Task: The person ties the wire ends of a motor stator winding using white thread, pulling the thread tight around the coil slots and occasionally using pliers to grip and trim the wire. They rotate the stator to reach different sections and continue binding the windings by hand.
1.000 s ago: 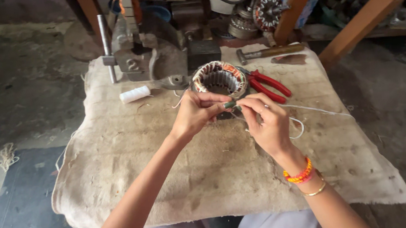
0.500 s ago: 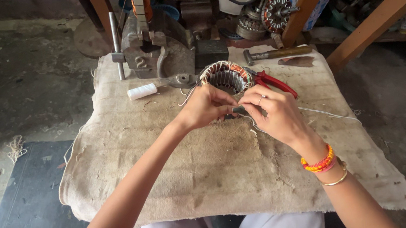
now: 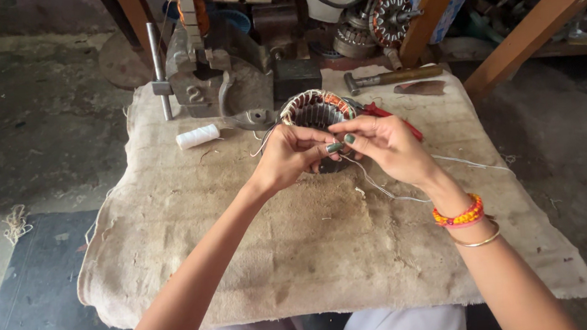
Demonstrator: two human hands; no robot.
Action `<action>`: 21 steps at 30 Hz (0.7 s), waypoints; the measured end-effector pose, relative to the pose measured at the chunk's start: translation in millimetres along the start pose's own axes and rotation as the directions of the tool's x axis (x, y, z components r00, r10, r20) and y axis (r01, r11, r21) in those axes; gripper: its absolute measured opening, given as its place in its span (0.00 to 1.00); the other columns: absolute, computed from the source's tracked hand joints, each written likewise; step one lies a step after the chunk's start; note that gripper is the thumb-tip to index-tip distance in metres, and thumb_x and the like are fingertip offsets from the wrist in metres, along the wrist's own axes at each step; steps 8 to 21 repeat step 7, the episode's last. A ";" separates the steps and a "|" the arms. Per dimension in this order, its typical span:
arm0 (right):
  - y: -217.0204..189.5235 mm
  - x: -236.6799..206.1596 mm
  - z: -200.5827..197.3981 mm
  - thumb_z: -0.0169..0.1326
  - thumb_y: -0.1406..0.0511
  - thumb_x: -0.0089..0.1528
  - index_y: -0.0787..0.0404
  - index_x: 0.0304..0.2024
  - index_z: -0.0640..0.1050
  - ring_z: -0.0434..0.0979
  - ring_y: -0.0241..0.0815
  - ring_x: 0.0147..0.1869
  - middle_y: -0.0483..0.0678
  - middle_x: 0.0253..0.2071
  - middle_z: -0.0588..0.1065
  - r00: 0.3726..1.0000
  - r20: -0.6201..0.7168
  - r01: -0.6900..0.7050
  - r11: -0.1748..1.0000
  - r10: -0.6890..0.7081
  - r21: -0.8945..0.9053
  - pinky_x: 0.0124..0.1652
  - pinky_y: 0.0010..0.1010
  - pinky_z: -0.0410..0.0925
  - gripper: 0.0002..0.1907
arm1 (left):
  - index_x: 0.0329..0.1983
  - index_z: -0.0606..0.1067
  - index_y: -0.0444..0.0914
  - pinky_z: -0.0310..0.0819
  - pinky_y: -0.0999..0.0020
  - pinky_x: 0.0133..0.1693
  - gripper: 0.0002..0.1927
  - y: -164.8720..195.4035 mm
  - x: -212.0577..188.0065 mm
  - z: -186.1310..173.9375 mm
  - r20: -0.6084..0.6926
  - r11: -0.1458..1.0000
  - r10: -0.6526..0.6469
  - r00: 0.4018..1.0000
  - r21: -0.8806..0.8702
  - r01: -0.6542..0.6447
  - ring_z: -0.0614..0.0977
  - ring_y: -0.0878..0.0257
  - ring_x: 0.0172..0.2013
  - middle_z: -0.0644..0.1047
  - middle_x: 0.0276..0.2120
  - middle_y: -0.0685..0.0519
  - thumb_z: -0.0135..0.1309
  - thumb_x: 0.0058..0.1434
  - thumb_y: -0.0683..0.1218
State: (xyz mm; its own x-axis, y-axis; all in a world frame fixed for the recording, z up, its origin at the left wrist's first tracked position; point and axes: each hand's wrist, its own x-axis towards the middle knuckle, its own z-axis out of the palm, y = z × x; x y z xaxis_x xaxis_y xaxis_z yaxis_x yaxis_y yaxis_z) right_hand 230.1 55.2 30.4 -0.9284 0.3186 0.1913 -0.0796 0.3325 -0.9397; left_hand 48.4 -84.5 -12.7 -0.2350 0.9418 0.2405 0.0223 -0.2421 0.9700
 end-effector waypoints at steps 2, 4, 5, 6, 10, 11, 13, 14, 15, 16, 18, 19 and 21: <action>5.9 -0.8 -1.4 0.53 0.68 0.68 0.65 0.58 0.79 0.81 0.31 0.47 0.46 0.45 0.82 0.999 0.039 0.002 0.999 -0.004 0.053 0.43 0.22 0.71 0.16 | 0.45 0.84 0.35 0.70 0.80 0.24 0.08 0.6 0.7 1.7 -0.020 1.000 0.015 1.000 -0.016 -0.016 0.75 0.76 0.22 0.85 0.31 0.55 0.59 0.65 0.40; 13.2 -0.8 -3.6 0.54 0.68 0.68 0.66 0.58 0.79 0.80 0.32 0.48 0.47 0.47 0.82 0.998 0.062 0.012 0.995 -0.018 0.096 0.45 0.23 0.71 0.16 | 0.43 0.84 0.35 0.69 0.80 0.23 0.07 0.4 0.6 3.4 -0.040 0.999 0.030 0.999 -0.041 -0.032 0.75 0.76 0.22 0.84 0.29 0.55 0.59 0.65 0.40; 17.5 -0.2 -4.8 0.55 0.69 0.68 0.67 0.57 0.80 0.80 0.33 0.48 0.48 0.47 0.81 0.997 0.065 0.022 0.993 -0.029 0.114 0.45 0.24 0.71 0.16 | 0.43 0.84 0.36 0.69 0.80 0.23 0.07 -0.1 0.1 4.1 -0.049 0.998 0.019 0.999 -0.054 -0.021 0.75 0.76 0.22 0.84 0.29 0.55 0.60 0.65 0.40; 22.0 1.7 -6.4 0.56 0.69 0.68 0.68 0.57 0.80 0.80 0.33 0.49 0.48 0.48 0.81 0.997 0.069 0.034 0.991 -0.043 0.129 0.46 0.24 0.71 0.16 | 0.43 0.85 0.36 0.69 0.80 0.23 0.07 -0.2 1.1 4.2 -0.057 0.998 0.011 0.998 -0.065 -0.014 0.75 0.76 0.22 0.84 0.29 0.56 0.60 0.65 0.40; 27.1 3.4 -6.4 0.57 0.69 0.68 0.69 0.56 0.81 0.81 0.34 0.48 0.50 0.47 0.82 0.998 0.049 0.034 0.990 -0.041 0.135 0.46 0.25 0.72 0.15 | 0.43 0.85 0.36 0.69 0.80 0.23 0.06 -0.5 1.6 4.1 -0.065 0.997 0.001 0.998 -0.077 -0.006 0.74 0.76 0.22 0.84 0.29 0.56 0.60 0.65 0.40; 27.1 3.4 -6.4 0.57 0.69 0.68 0.69 0.56 0.81 0.81 0.34 0.48 0.50 0.47 0.82 0.998 0.049 0.034 0.990 -0.041 0.135 0.46 0.25 0.72 0.15 | 0.43 0.85 0.36 0.69 0.80 0.23 0.06 -0.5 1.6 4.1 -0.065 0.997 0.001 0.998 -0.077 -0.006 0.74 0.76 0.22 0.84 0.29 0.56 0.60 0.65 0.40; 27.1 3.4 -6.4 0.57 0.69 0.68 0.69 0.56 0.81 0.81 0.34 0.48 0.50 0.47 0.82 0.998 0.049 0.034 0.990 -0.041 0.135 0.46 0.25 0.72 0.15 | 0.43 0.85 0.36 0.69 0.80 0.23 0.06 -0.5 1.6 4.1 -0.065 0.997 0.001 0.998 -0.077 -0.006 0.74 0.76 0.22 0.84 0.29 0.56 0.60 0.65 0.40; 27.1 3.4 -6.4 0.57 0.69 0.68 0.69 0.56 0.81 0.81 0.34 0.48 0.50 0.47 0.82 0.998 0.049 0.034 0.990 -0.041 0.135 0.46 0.25 0.72 0.15 | 0.43 0.85 0.36 0.69 0.80 0.23 0.06 -0.5 1.6 4.1 -0.065 0.997 0.001 0.998 -0.077 -0.006 0.74 0.76 0.22 0.84 0.29 0.56 0.60 0.65 0.40; 27.1 3.4 -6.4 0.57 0.69 0.68 0.69 0.56 0.81 0.81 0.34 0.48 0.50 0.47 0.82 0.998 0.049 0.034 0.990 -0.041 0.135 0.46 0.25 0.72 0.15 | 0.43 0.85 0.36 0.69 0.80 0.23 0.06 -0.5 1.6 4.1 -0.065 0.997 0.001 0.998 -0.077 -0.006 0.74 0.76 0.22 0.84 0.29 0.56 0.60 0.65 0.40; 27.1 3.4 -6.4 0.57 0.69 0.68 0.69 0.56 0.81 0.81 0.34 0.48 0.50 0.47 0.82 0.998 0.049 0.034 0.990 -0.041 0.135 0.46 0.25 0.72 0.15 | 0.43 0.85 0.36 0.69 0.80 0.23 0.06 -0.5 1.6 4.1 -0.065 0.997 0.001 0.998 -0.077 -0.006 0.74 0.76 0.22 0.84 0.29 0.56 0.60 0.65 0.40; 27.1 3.4 -6.4 0.57 0.69 0.68 0.69 0.56 0.81 0.81 0.34 0.48 0.50 0.47 0.82 0.998 0.049 0.034 0.990 -0.041 0.135 0.46 0.25 0.72 0.15 | 0.43 0.85 0.36 0.69 0.80 0.23 0.06 -0.5 1.6 4.1 -0.065 0.997 0.001 0.998 -0.077 -0.006 0.74 0.76 0.22 0.84 0.29 0.56 0.60 0.65 0.40; 27.1 3.4 -6.4 0.57 0.69 0.68 0.69 0.56 0.81 0.81 0.34 0.48 0.50 0.47 0.82 0.998 0.049 0.034 0.990 -0.041 0.135 0.46 0.25 0.72 0.15 | 0.43 0.85 0.36 0.69 0.80 0.23 0.06 -0.5 1.6 4.1 -0.065 0.997 0.001 0.998 -0.077 -0.006 0.74 0.76 0.22 0.84 0.29 0.56 0.60 0.65 0.40; 27.1 3.4 -6.4 0.57 0.69 0.68 0.69 0.56 0.81 0.81 0.34 0.48 0.50 0.47 0.82 0.998 0.049 0.034 0.990 -0.041 0.135 0.46 0.25 0.72 0.15 | 0.43 0.85 0.36 0.69 0.80 0.23 0.06 -0.5 1.6 4.1 -0.065 0.997 0.001 0.998 -0.077 -0.006 0.74 0.76 0.22 0.84 0.29 0.56 0.60 0.65 0.40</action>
